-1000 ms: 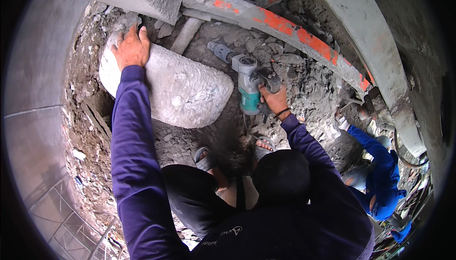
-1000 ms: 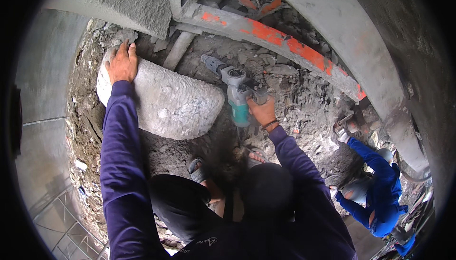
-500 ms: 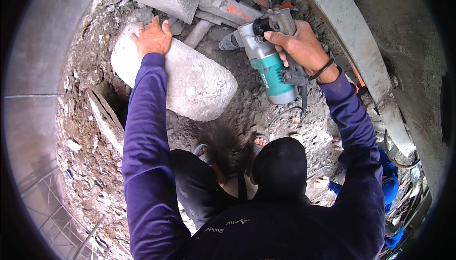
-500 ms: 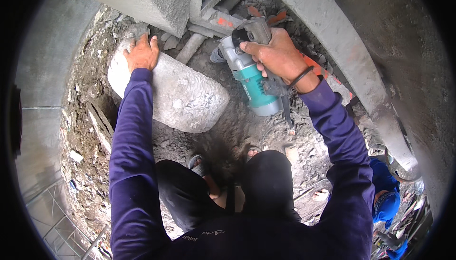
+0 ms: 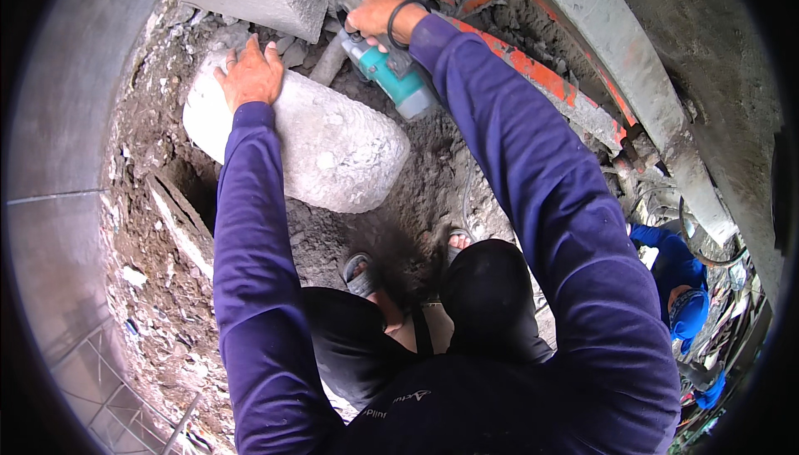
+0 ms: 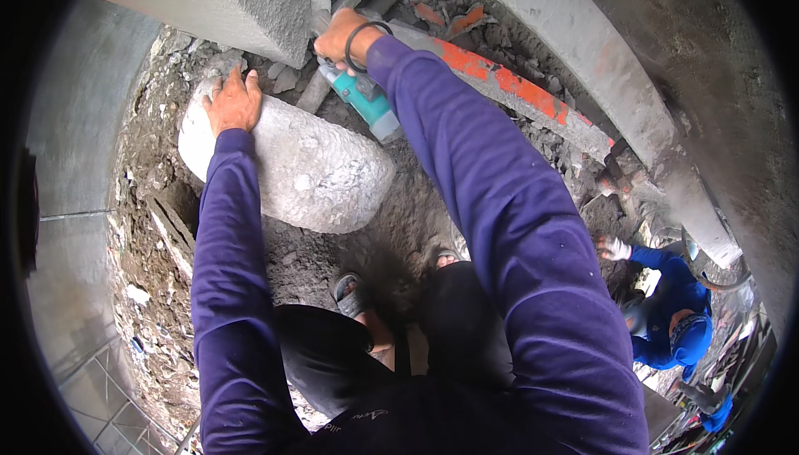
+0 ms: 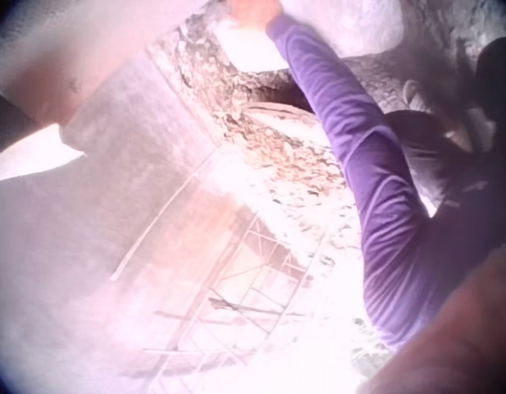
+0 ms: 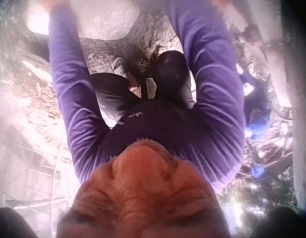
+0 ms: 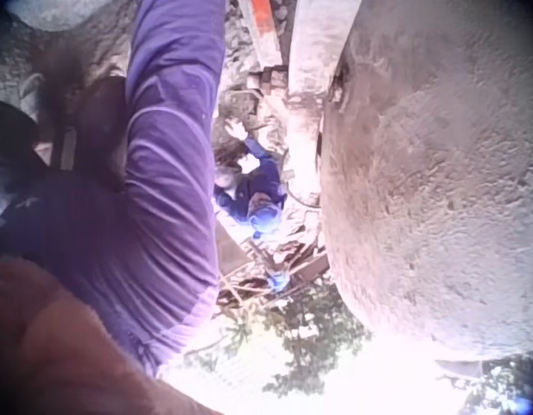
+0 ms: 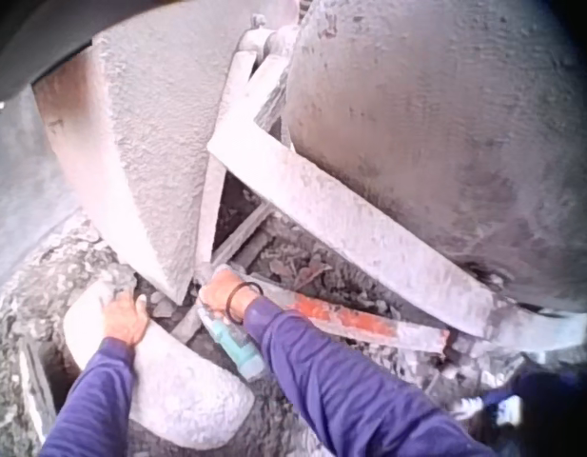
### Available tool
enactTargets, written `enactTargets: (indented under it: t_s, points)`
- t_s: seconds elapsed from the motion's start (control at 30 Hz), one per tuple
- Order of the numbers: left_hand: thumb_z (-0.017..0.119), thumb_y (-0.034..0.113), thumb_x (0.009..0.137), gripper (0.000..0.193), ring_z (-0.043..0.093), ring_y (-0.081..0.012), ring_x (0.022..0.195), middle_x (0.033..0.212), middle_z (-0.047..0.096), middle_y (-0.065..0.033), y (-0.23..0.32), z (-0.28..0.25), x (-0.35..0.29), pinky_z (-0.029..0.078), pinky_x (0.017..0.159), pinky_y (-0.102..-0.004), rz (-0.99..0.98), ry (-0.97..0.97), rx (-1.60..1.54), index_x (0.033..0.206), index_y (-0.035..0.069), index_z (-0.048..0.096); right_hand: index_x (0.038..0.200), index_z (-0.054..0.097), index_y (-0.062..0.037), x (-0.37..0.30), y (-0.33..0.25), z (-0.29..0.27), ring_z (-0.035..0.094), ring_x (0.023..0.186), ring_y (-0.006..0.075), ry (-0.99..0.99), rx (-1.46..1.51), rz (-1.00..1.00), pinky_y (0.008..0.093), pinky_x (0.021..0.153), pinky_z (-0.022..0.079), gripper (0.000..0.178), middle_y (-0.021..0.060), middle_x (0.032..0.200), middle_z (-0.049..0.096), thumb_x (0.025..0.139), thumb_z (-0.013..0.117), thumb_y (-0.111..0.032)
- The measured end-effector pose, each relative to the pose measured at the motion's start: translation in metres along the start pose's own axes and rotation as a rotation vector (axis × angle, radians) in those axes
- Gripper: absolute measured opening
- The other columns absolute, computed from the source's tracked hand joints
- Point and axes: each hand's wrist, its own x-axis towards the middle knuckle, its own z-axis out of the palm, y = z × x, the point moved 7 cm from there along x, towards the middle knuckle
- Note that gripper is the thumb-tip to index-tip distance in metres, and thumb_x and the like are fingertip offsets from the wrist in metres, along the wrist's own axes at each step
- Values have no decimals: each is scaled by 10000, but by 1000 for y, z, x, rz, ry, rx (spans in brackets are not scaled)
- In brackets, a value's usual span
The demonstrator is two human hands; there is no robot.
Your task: The person kneels on the ground and uses a handheld angle grinder to smooth the surface of a large, curved stone object. They hold the stone steady with one hand while operating the tool with the other, repeatedly grinding the same area.
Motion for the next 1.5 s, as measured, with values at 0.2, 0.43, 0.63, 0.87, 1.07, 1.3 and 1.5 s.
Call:
enactTargets:
  t_s: [0.2,0.43,0.63,0.87,1.07,1.3,1.5]
  points:
    - [330,499,1087,624,376,-319,1532,1544,561,-105,-1,-4,3,184,1265,-592,-4,9,17,1592,144,422,874,747,46,42,-8,-1,671,552,223,-43,-34,-9,392,503,565,280,125,721,713,892,766,-233]
    - [329,494,1088,622,373,-323,1533,1533,572,-109,0,-3,1,185,1264,-594,6,8,20,1594,143,415,924,760,28,52,-13,-3,681,579,232,-44,-69,-19,391,526,571,300,133,737,716,923,749,-271]
    - [332,497,1087,624,364,-327,1537,1537,567,-109,4,-6,0,185,1266,-588,14,11,15,1596,144,408,907,751,15,62,-18,0,685,624,209,-96,-82,-24,378,513,563,321,116,786,714,940,733,-303]
    - [343,499,1084,624,366,-326,1536,1536,567,-111,1,-4,1,181,1267,-585,13,4,18,1591,143,415,987,757,-22,82,-20,15,698,697,183,-91,-100,10,375,565,593,307,82,861,739,948,736,-326]
    - [356,500,1081,617,377,-324,1529,1529,573,-116,3,-3,1,184,1264,-586,17,22,13,1584,150,426,1027,765,-50,97,-21,20,696,703,168,-119,-126,30,363,565,590,328,72,870,739,986,696,-368]
    - [365,493,1078,610,386,-326,1523,1523,578,-118,-2,-3,1,187,1261,-588,17,30,25,1576,149,436,1101,783,-79,88,-27,22,667,637,162,-129,-89,4,348,533,576,326,64,876,726,993,691,-372]
    - [365,499,1078,620,387,-330,1522,1526,571,-131,4,-5,1,191,1259,-590,15,18,39,1576,137,433,1069,782,-78,96,-18,21,663,617,164,-163,-73,1,349,515,574,278,67,855,718,978,710,-331]
